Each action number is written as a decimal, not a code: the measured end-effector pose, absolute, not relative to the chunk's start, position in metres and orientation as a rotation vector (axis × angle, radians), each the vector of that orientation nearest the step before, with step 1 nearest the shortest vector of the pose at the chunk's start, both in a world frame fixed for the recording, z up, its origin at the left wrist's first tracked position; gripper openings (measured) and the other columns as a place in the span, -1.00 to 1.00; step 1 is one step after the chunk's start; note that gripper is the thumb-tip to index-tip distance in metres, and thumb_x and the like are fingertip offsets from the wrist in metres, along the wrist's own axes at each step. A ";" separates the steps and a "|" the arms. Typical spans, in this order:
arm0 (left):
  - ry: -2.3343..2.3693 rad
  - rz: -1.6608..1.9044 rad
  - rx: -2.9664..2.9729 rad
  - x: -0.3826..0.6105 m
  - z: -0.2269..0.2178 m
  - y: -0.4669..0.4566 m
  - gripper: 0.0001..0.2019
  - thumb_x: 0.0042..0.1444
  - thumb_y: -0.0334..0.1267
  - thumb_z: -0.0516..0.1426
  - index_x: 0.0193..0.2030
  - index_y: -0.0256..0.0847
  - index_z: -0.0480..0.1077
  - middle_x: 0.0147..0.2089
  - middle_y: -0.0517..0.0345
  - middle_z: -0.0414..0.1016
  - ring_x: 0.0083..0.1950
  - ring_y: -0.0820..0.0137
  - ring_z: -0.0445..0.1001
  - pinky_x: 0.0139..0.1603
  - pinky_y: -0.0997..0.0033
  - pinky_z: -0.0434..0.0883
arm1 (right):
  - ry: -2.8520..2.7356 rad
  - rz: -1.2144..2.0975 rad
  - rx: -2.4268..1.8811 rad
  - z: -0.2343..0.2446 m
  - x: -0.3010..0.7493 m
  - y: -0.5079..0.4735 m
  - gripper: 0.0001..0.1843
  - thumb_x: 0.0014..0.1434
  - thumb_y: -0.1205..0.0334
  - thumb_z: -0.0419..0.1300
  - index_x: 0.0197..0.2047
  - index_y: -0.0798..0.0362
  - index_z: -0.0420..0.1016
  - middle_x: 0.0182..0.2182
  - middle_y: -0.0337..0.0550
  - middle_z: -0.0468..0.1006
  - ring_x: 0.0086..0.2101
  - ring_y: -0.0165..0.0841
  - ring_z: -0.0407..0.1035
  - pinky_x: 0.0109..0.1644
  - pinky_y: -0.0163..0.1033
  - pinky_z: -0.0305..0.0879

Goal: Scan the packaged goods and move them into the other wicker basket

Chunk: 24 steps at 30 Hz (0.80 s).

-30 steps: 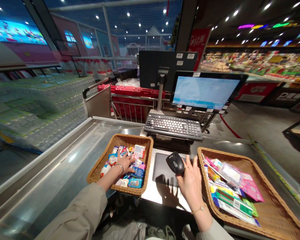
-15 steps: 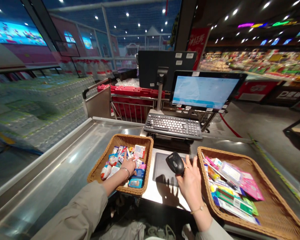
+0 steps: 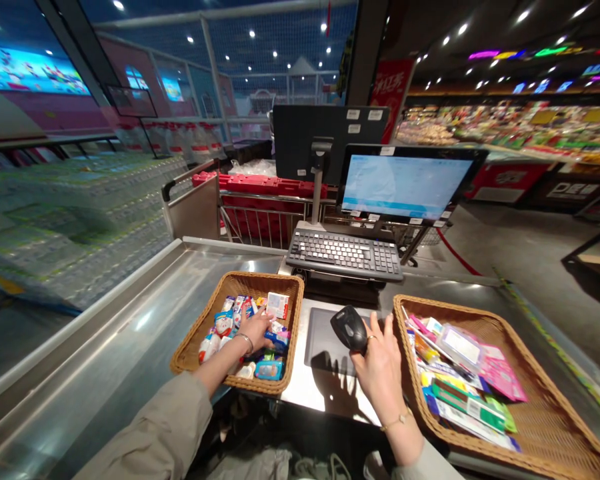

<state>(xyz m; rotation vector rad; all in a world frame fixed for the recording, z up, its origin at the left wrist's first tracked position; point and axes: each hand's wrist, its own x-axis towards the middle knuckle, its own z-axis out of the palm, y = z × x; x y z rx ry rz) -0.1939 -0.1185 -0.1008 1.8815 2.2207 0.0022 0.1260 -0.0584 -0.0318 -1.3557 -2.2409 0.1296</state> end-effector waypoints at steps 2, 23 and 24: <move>2.277 0.075 1.889 -0.197 -0.092 -0.117 -0.76 -0.14 -0.08 0.33 -0.33 -0.07 0.49 0.24 0.10 0.39 0.42 -0.01 -0.01 0.27 -0.37 -0.59 | -2.237 0.135 -1.355 -0.032 0.125 -0.057 -0.43 0.07 0.39 0.04 0.19 0.16 0.27 0.31 0.09 0.14 0.36 0.01 -0.34 0.25 0.21 0.08; 2.688 1.042 2.116 -0.156 -0.011 -0.099 -0.92 0.06 -0.21 0.19 -0.27 0.03 0.49 0.18 0.24 0.45 0.40 0.07 0.08 0.33 -0.33 -0.45 | -2.212 0.064 -1.328 -0.020 0.122 -0.058 -0.62 0.07 0.39 0.06 -0.02 0.13 0.43 0.28 0.06 0.21 0.35 0.01 -0.28 0.26 0.25 -0.01; 2.676 1.049 2.115 -0.152 -0.011 -0.096 -0.91 0.06 -0.22 0.19 -0.27 0.03 0.49 0.19 0.26 0.44 0.40 0.08 0.08 0.34 -0.32 -0.46 | -2.209 0.053 -1.321 -0.019 0.122 -0.058 -0.62 0.07 0.38 0.06 -0.01 0.13 0.43 0.28 0.06 0.21 0.35 0.00 -0.28 0.26 0.25 -0.01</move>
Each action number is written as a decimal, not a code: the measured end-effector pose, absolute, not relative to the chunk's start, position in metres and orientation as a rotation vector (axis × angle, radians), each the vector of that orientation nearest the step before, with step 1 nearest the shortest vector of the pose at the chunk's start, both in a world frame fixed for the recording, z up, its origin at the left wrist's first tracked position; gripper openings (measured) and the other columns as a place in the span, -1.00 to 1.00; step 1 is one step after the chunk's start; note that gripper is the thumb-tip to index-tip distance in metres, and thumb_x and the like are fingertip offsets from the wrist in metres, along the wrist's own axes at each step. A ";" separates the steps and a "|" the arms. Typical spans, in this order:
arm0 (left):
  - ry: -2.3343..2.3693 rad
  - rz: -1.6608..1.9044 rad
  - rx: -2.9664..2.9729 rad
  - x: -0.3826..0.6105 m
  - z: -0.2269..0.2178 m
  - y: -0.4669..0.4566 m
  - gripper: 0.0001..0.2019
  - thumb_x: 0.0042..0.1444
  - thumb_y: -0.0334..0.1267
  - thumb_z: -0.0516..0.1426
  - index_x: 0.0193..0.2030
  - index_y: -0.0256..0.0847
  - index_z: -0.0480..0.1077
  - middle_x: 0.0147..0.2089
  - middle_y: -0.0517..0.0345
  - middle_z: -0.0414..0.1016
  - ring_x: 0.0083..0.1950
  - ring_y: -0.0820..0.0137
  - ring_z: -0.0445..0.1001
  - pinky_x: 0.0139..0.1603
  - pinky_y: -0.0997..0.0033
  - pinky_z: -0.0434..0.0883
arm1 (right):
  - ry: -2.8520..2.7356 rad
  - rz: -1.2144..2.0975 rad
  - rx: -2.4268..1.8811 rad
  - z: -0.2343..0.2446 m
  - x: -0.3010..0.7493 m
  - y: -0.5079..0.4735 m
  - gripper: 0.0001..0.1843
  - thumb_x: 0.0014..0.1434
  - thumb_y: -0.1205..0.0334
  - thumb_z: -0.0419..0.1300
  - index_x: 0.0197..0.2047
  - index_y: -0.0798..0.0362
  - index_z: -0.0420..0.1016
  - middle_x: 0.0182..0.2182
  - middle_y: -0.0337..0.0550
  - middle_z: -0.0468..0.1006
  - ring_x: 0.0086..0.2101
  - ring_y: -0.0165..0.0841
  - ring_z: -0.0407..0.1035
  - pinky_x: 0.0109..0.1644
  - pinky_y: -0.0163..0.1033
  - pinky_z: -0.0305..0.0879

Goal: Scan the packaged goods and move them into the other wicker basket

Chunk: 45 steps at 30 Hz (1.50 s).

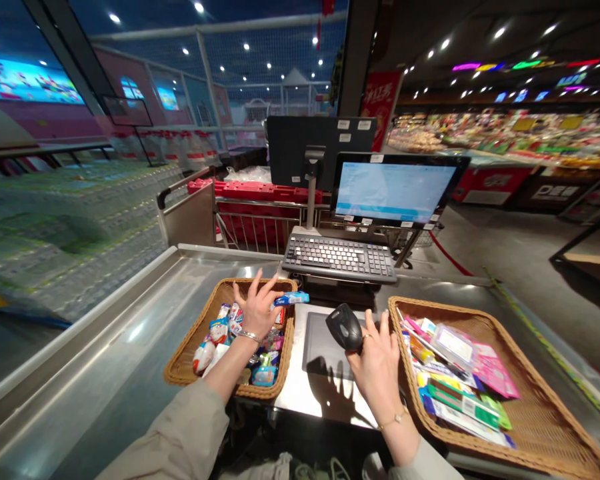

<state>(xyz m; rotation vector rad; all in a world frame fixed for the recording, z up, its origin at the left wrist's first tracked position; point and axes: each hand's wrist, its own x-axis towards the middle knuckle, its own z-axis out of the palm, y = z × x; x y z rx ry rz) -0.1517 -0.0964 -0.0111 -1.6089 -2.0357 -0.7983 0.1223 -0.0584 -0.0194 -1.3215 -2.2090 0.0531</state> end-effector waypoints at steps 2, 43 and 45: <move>-2.049 -0.808 -1.630 -0.143 -0.012 -0.091 -0.90 0.07 -0.22 0.18 -0.25 0.04 0.49 0.21 0.28 0.41 0.41 0.09 0.05 0.35 -0.30 -0.48 | -2.199 0.033 -1.316 -0.018 0.124 -0.060 -0.63 0.08 0.38 0.05 -0.02 0.12 0.43 0.28 0.06 0.20 0.35 0.00 -0.27 0.26 0.25 -0.02; -2.072 -0.892 -1.817 -0.080 -0.020 -0.036 -0.86 0.05 -0.25 0.17 -0.23 0.03 0.47 0.26 0.28 0.36 0.43 0.06 -0.02 0.34 -0.35 -0.43 | -2.181 -0.020 -1.276 -0.009 0.146 -0.066 -0.70 -0.01 0.45 0.08 -0.15 0.13 0.40 0.22 0.10 0.31 0.34 -0.06 -0.20 0.28 0.21 -0.05; -2.062 -0.891 -1.813 -0.079 -0.021 -0.035 -0.87 0.06 -0.26 0.17 -0.23 0.03 0.47 0.26 0.29 0.36 0.43 0.07 -0.01 0.34 -0.36 -0.42 | -2.183 -0.009 -1.277 -0.008 0.146 -0.066 -0.69 0.00 0.44 0.08 -0.14 0.14 0.40 0.21 0.10 0.32 0.34 -0.05 -0.19 0.28 0.21 -0.05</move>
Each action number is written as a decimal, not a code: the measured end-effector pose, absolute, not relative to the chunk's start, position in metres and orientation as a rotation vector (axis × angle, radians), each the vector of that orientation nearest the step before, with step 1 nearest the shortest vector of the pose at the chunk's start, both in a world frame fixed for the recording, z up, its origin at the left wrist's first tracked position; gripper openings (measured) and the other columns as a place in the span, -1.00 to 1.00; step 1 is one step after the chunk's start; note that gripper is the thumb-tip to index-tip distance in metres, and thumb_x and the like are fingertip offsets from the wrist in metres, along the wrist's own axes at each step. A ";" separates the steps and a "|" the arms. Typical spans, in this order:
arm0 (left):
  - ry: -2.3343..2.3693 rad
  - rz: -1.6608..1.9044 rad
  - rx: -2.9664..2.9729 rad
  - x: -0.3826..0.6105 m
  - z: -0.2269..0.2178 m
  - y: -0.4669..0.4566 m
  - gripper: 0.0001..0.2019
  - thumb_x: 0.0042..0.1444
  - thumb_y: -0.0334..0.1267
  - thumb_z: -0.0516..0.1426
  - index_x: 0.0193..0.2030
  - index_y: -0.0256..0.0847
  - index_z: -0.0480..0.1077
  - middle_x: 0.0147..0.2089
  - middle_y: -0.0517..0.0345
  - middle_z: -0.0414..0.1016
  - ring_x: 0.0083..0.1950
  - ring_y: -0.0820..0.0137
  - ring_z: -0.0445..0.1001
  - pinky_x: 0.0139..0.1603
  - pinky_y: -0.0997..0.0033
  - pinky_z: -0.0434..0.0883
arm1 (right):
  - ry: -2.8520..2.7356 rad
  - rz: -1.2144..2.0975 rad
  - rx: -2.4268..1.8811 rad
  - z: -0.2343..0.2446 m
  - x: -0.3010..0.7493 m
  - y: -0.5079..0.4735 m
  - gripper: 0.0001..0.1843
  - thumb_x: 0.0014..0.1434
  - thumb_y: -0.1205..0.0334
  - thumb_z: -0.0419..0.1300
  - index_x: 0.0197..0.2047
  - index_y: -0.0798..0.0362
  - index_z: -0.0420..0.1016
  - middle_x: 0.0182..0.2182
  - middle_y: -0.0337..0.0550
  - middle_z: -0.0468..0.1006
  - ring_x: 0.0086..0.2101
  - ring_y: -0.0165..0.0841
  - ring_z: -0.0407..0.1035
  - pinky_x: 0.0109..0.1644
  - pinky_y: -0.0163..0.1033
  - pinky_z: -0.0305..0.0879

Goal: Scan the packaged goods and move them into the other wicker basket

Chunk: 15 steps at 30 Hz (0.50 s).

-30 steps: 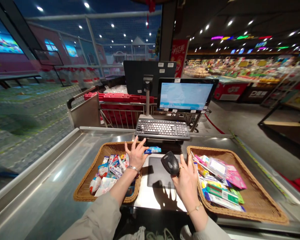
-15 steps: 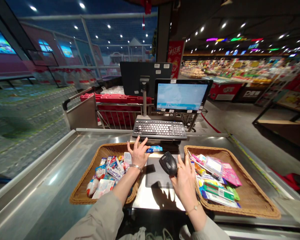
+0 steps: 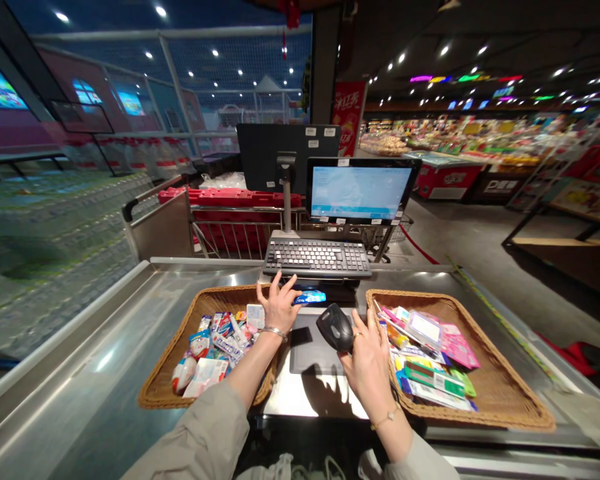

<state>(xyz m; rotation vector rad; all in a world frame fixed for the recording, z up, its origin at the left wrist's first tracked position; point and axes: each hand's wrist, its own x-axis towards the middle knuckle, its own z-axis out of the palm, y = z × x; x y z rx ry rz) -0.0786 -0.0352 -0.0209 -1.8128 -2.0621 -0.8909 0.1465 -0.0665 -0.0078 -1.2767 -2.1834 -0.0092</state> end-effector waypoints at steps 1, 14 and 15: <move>-2.059 -0.894 -1.809 -0.078 -0.021 -0.035 -0.88 0.06 -0.26 0.17 -0.24 0.03 0.47 0.25 0.29 0.36 0.42 0.07 0.00 0.34 -0.36 -0.41 | -2.185 -0.003 -1.279 -0.007 0.147 -0.067 -0.69 0.00 0.44 0.08 -0.13 0.14 0.40 0.21 0.10 0.32 0.34 -0.06 -0.18 0.29 0.21 -0.06; -2.056 -0.884 -1.830 -0.072 -0.017 -0.031 -0.87 0.06 -0.23 0.17 -0.22 0.04 0.47 0.26 0.27 0.35 0.44 0.05 -0.05 0.33 -0.38 -0.39 | -2.162 -0.116 -1.375 -0.022 0.155 -0.061 -0.36 0.04 0.40 0.05 0.24 0.17 0.19 0.32 0.13 0.09 0.36 -0.02 -0.38 0.28 0.23 -0.04; -2.056 -0.879 -1.840 -0.071 -0.017 -0.030 -0.87 0.07 -0.22 0.17 -0.21 0.04 0.47 0.27 0.27 0.34 0.44 0.06 -0.06 0.33 -0.38 -0.39 | -2.157 -0.123 -1.404 -0.022 0.157 -0.060 -0.34 0.04 0.40 0.05 0.26 0.19 0.17 0.32 0.15 0.08 0.36 -0.01 -0.40 0.27 0.23 -0.03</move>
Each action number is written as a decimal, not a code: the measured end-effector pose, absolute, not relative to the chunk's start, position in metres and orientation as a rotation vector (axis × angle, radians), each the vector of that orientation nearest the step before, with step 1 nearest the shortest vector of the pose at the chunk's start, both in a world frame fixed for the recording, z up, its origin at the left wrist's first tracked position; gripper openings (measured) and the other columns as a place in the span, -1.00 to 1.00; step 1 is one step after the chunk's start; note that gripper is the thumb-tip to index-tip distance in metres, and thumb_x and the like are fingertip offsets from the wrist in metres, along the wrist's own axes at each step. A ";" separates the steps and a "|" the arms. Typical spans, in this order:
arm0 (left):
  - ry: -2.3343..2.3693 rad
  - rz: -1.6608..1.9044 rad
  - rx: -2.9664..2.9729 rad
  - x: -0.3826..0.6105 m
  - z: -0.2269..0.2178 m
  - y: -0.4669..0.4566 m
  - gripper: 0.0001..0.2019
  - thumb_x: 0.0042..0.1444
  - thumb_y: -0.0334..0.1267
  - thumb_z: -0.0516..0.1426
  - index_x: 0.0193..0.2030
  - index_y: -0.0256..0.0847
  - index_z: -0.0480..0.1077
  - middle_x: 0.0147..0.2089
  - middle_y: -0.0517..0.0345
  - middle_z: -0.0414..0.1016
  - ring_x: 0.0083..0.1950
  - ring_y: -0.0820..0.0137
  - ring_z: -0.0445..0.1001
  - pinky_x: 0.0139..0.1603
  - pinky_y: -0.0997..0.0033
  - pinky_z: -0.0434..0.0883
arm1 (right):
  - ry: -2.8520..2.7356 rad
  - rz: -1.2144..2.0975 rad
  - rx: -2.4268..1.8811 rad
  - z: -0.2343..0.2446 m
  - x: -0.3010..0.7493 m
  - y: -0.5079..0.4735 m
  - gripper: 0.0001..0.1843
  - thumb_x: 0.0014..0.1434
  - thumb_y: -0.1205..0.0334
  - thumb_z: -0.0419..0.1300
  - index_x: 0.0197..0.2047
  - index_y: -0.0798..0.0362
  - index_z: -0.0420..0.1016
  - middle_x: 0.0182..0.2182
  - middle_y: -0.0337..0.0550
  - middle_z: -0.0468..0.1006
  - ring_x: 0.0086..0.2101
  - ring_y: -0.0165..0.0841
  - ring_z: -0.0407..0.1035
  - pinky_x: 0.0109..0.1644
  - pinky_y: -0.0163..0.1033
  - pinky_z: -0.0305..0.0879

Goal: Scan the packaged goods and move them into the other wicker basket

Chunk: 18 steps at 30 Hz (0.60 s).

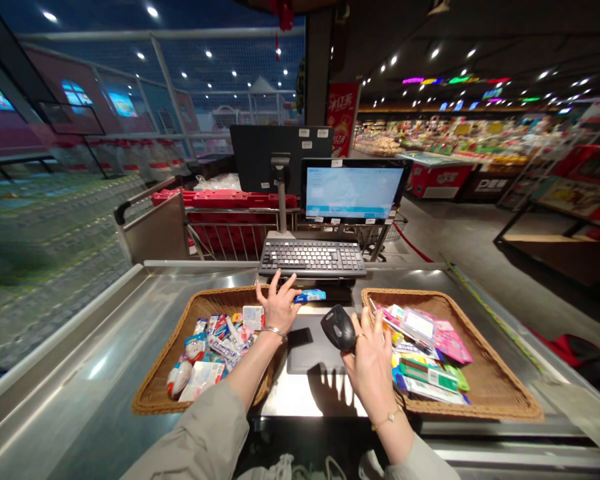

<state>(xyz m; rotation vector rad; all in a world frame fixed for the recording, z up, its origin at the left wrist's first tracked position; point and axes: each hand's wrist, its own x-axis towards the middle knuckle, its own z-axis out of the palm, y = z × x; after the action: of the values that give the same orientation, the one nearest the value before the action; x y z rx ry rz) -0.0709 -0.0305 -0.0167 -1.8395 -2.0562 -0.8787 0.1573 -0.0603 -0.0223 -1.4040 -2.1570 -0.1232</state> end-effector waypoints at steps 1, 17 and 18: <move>-2.055 -0.877 -1.849 -0.069 -0.016 -0.030 -0.86 0.07 -0.21 0.17 -0.21 0.04 0.47 0.27 0.27 0.34 0.45 0.06 -0.07 0.33 -0.38 -0.40 | -2.153 -0.126 -1.433 -0.022 0.159 -0.060 -0.34 0.04 0.39 0.05 0.26 0.20 0.17 0.33 0.17 0.07 0.36 0.00 -0.41 0.27 0.23 -0.03; -1.867 -0.979 -1.958 -0.023 -0.005 -0.005 -0.86 0.03 -0.23 0.21 -0.23 0.05 0.51 0.20 0.25 0.43 0.40 0.05 0.06 0.32 -0.38 -0.36 | -2.035 -0.161 -1.716 -0.020 0.200 -0.065 -0.33 0.06 0.35 0.08 0.27 0.14 0.17 0.36 0.05 0.00 0.36 -0.01 -0.38 0.29 0.20 -0.09; -1.847 -0.990 -1.955 -0.020 -0.004 -0.004 -0.86 0.03 -0.23 0.22 -0.24 0.06 0.51 0.19 0.26 0.44 0.39 0.05 0.07 0.32 -0.39 -0.35 | -2.029 -0.160 -1.734 -0.021 0.203 -0.065 -0.34 0.07 0.34 0.08 0.27 0.13 0.17 0.36 0.04 0.00 0.36 0.00 -0.38 0.29 0.19 -0.09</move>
<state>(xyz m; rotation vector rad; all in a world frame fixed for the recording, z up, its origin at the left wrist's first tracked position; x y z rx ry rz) -0.0200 -0.0038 -0.0045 -1.9546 -1.8466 -0.9902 0.2028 -0.0647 -0.0205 -1.7337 -2.0288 -0.1603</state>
